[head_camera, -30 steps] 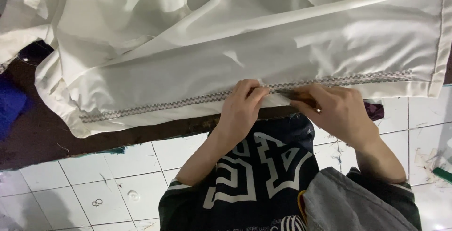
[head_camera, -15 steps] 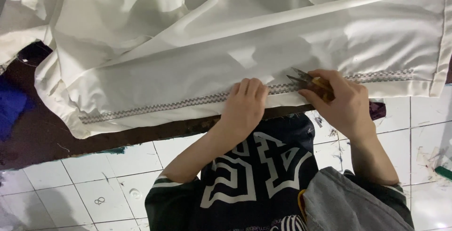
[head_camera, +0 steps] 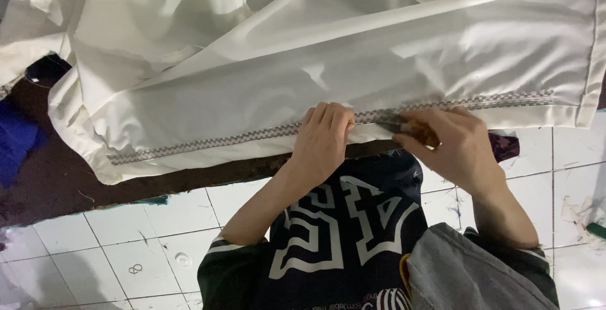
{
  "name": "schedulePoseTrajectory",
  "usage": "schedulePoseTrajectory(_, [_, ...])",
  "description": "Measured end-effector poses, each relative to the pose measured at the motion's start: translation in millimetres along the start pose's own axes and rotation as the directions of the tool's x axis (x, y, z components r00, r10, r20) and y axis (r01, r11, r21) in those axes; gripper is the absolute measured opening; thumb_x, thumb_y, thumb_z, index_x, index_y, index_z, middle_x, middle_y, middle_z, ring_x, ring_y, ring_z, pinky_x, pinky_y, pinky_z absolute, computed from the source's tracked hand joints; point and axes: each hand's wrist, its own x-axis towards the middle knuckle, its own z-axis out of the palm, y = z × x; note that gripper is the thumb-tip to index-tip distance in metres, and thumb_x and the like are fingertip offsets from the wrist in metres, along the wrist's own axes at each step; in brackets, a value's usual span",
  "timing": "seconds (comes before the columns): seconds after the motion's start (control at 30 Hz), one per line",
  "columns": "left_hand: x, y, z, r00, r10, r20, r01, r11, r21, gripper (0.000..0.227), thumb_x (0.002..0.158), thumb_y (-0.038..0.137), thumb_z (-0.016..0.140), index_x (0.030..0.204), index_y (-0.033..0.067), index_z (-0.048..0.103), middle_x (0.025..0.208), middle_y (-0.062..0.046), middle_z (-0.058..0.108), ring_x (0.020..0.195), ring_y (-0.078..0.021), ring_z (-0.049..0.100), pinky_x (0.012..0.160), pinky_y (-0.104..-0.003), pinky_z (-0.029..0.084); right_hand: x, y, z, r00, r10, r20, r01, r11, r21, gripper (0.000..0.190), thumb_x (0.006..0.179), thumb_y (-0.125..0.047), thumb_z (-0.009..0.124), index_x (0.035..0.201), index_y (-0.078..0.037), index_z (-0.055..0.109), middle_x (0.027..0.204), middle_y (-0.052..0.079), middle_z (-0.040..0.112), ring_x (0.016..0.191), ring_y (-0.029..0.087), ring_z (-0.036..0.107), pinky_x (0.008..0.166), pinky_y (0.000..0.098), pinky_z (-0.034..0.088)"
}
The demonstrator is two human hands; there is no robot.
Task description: Trimming loose threads from the embroidered edges of white garments using thread snips.
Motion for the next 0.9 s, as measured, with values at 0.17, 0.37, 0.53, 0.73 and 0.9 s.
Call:
schedulePoseTrajectory(0.17, [-2.0, -8.6, 8.9, 0.998, 0.060, -0.024, -0.058, 0.995, 0.077, 0.011, 0.104, 0.006, 0.050, 0.096, 0.0122, 0.045, 0.081, -0.005, 0.041, 0.074, -0.0244, 0.047, 0.069, -0.036, 0.042, 14.5, -22.9, 0.5, 0.999, 0.040, 0.014, -0.040, 0.998, -0.038, 0.027, 0.081, -0.016, 0.087, 0.105, -0.007, 0.077, 0.078, 0.010, 0.077, 0.064, 0.027, 0.072, 0.067, 0.0357, 0.053])
schedulePoseTrajectory(0.37, [-0.2, -14.9, -1.5, 0.999, -0.017, 0.028, 0.022, 0.987, -0.156, 0.012, 0.103, 0.001, 0.047, 0.098, 0.0118, 0.046, 0.081, -0.005, 0.042, 0.073, -0.0280, 0.049, 0.066, -0.040, 0.043, 17.4, -23.6, 4.2, 0.998, 0.028, 0.051, -0.024, 0.997, -0.073, 0.013, 0.088, -0.014, 0.082, 0.100, -0.009, 0.078, 0.072, 0.005, 0.076, 0.056, 0.020, 0.069, 0.062, 0.0297, 0.048])
schedulePoseTrajectory(0.53, [9.3, -7.5, -33.6, 0.991, -0.116, 0.064, 0.132, 0.903, -0.410, 0.010, 0.106, 0.003, 0.045, 0.100, 0.0105, 0.045, 0.083, -0.007, 0.043, 0.072, -0.0285, 0.048, 0.068, -0.038, 0.045, 20.2, -23.6, 2.5, 0.992, 0.058, 0.114, -0.058, 0.998, -0.007, 0.019, 0.086, -0.016, 0.082, 0.102, -0.007, 0.076, 0.074, 0.011, 0.077, 0.057, 0.026, 0.071, 0.058, 0.0329, 0.048])
schedulePoseTrajectory(0.73, [11.4, -8.3, -41.0, 0.991, -0.105, 0.085, 0.133, 0.866, -0.483, 0.010, 0.108, 0.005, 0.044, 0.101, 0.0116, 0.046, 0.083, -0.004, 0.042, 0.070, -0.0210, 0.046, 0.066, -0.036, 0.046, 31.9, -39.3, 14.5, 0.994, -0.015, 0.106, 0.014, 1.000, 0.012, 0.017, 0.087, -0.020, 0.083, 0.096, -0.008, 0.076, 0.074, 0.007, 0.077, 0.056, 0.023, 0.070, 0.057, 0.0300, 0.048])
schedulePoseTrajectory(0.9, [11.4, -10.7, -40.9, 0.995, -0.076, 0.065, 0.098, 0.854, -0.511, 0.011, 0.108, 0.003, 0.046, 0.101, 0.0113, 0.047, 0.083, -0.002, 0.041, 0.069, -0.0198, 0.045, 0.064, -0.035, 0.045, 38.8, -38.5, 33.4, 0.994, -0.053, 0.091, 0.055, 0.998, -0.014, 0.017, 0.085, -0.023, 0.084, 0.096, -0.012, 0.077, 0.072, 0.004, 0.076, 0.056, 0.021, 0.070, 0.057, 0.0285, 0.050])
